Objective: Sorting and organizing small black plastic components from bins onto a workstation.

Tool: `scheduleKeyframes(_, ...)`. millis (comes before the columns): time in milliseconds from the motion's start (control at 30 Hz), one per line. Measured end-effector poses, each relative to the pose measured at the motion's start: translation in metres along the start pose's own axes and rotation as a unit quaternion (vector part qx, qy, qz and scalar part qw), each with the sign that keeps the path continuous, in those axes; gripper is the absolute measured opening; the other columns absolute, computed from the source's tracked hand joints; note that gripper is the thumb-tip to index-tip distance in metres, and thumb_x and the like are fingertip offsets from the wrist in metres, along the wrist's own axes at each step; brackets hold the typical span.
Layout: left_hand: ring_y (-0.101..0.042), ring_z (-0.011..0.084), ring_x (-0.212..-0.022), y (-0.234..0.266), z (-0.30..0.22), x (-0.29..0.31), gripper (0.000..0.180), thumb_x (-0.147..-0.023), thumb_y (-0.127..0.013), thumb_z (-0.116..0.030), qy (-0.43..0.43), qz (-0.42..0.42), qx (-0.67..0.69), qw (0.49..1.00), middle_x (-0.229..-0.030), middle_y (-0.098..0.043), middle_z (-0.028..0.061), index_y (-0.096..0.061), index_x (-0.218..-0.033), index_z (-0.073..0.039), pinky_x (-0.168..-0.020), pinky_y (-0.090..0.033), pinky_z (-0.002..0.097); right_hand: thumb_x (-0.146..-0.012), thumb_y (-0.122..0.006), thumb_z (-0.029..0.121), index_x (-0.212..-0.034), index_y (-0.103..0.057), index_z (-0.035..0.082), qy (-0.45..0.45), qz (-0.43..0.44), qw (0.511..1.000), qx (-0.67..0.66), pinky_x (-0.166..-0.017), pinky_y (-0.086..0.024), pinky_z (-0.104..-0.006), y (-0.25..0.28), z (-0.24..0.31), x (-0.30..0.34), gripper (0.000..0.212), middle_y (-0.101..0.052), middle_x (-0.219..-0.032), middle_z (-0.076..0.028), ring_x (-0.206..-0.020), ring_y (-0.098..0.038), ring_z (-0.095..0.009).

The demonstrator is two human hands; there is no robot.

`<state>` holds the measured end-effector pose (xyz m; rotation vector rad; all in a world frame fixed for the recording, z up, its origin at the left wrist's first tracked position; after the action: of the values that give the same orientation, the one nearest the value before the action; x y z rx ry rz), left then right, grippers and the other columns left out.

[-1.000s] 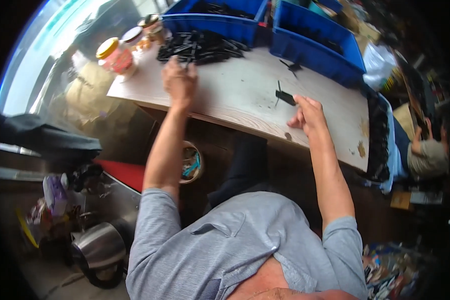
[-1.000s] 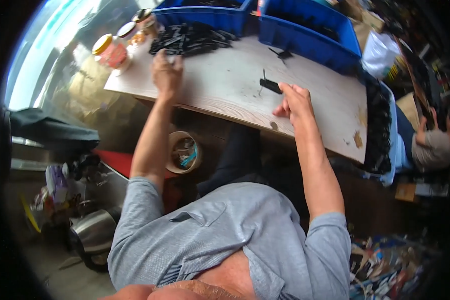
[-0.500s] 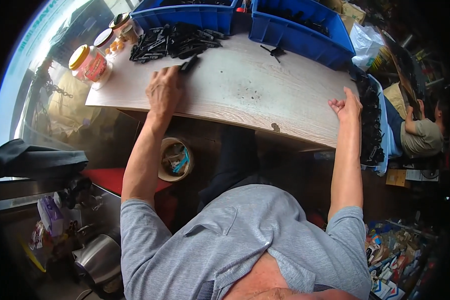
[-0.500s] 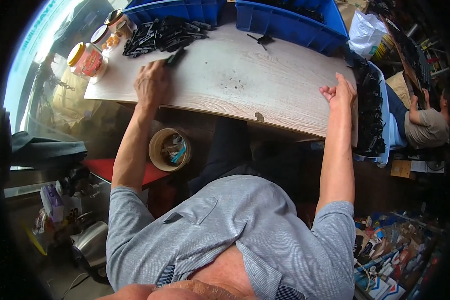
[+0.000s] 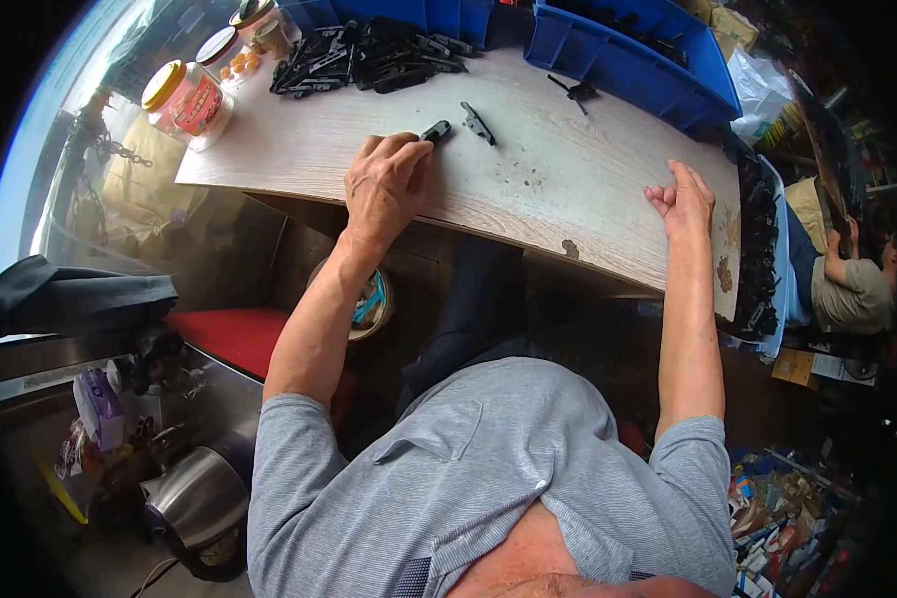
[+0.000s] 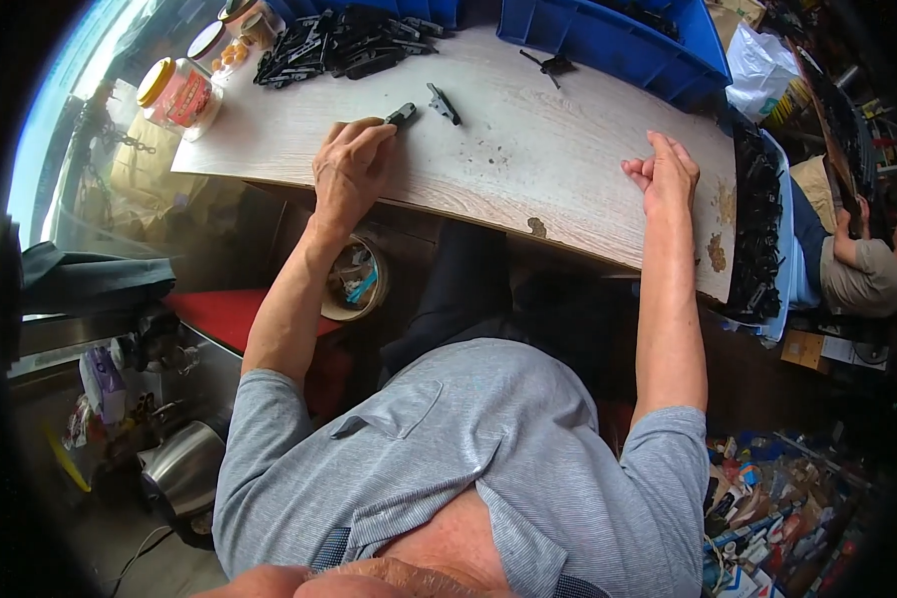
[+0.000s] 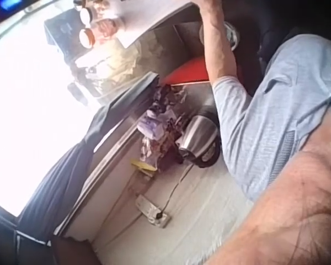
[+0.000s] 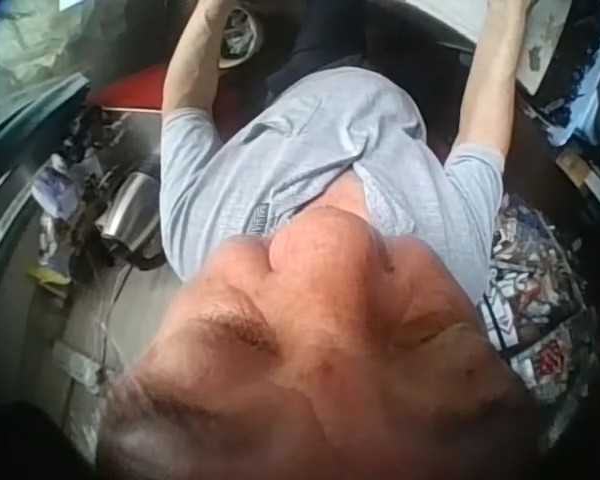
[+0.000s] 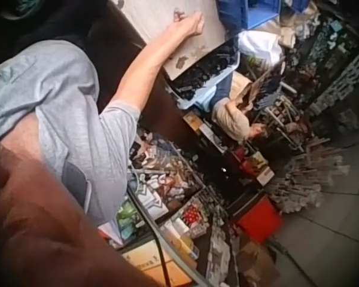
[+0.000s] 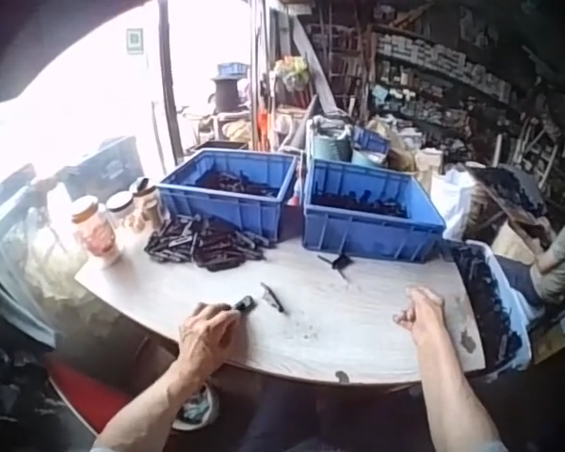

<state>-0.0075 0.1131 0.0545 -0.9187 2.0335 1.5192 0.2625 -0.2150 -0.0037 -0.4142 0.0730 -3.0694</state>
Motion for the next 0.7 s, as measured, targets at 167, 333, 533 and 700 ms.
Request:
scheduleKeyframes(167,-0.062,0.0278,-0.082,-0.003,0.010,-0.007,0.017,-0.080,-0.070,-0.012,0.089,0.025,0.006,0.996,-0.091,-0.068,0.0073,-0.069,-0.097,-0.011,-0.073,-0.050,0.0374,-0.085,-0.069,0.012,-0.093,-0.061,0.005,0.007,0.014,1.000,-0.005,-0.060,-0.059,-0.0362,-0.002,-0.001,0.002,0.014,-0.044,-0.052,-0.001,-0.049,-0.053,-0.015)
scheduleKeyframes(333,-0.063,0.0276,-0.083,-0.012,0.014,-0.010,0.017,-0.082,-0.070,-0.015,0.110,0.038,-0.021,0.993,-0.085,-0.066,0.0084,-0.069,-0.099,-0.011,-0.075,-0.050,0.0371,-0.085,-0.069,0.013,-0.092,-0.060,0.005,0.013,0.005,1.000,-0.002,-0.060,-0.059,-0.0361,-0.002,0.000,0.003,0.014,-0.044,-0.053,0.000,-0.049,-0.052,-0.014)
scheduleKeyframes(533,-0.062,0.0303,-0.092,-0.024,0.020,-0.019,0.030,-0.083,-0.069,-0.016,0.159,0.081,-0.046,0.983,-0.097,-0.066,0.0099,-0.065,-0.113,-0.014,-0.076,-0.050,0.0408,-0.086,-0.068,0.013,-0.092,-0.060,0.005,0.021,-0.006,1.000,0.008,-0.060,-0.059,-0.0362,0.001,-0.001,0.004,0.013,-0.044,-0.053,0.000,-0.049,-0.052,-0.014)
scheduleKeyframes(700,-0.058,0.0321,-0.094,-0.032,-0.019,-0.032,0.036,-0.081,-0.068,-0.019,0.039,-0.002,-0.041,0.998,-0.102,-0.061,0.0083,-0.063,-0.116,-0.021,-0.075,-0.051,0.0416,-0.087,-0.067,0.014,-0.093,-0.059,0.005,0.025,-0.007,0.999,0.024,-0.061,-0.059,-0.0368,0.000,-0.002,0.005,0.014,-0.043,-0.052,0.001,-0.049,-0.052,-0.014)
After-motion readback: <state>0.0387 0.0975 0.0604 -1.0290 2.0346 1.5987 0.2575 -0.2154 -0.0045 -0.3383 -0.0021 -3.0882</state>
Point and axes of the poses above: each hand's wrist, its own x-axis away from the middle knuckle, its own y-axis out of the back of the hand, z = x × y, the point moved 9 cm from there along -x, towards the middle knuckle
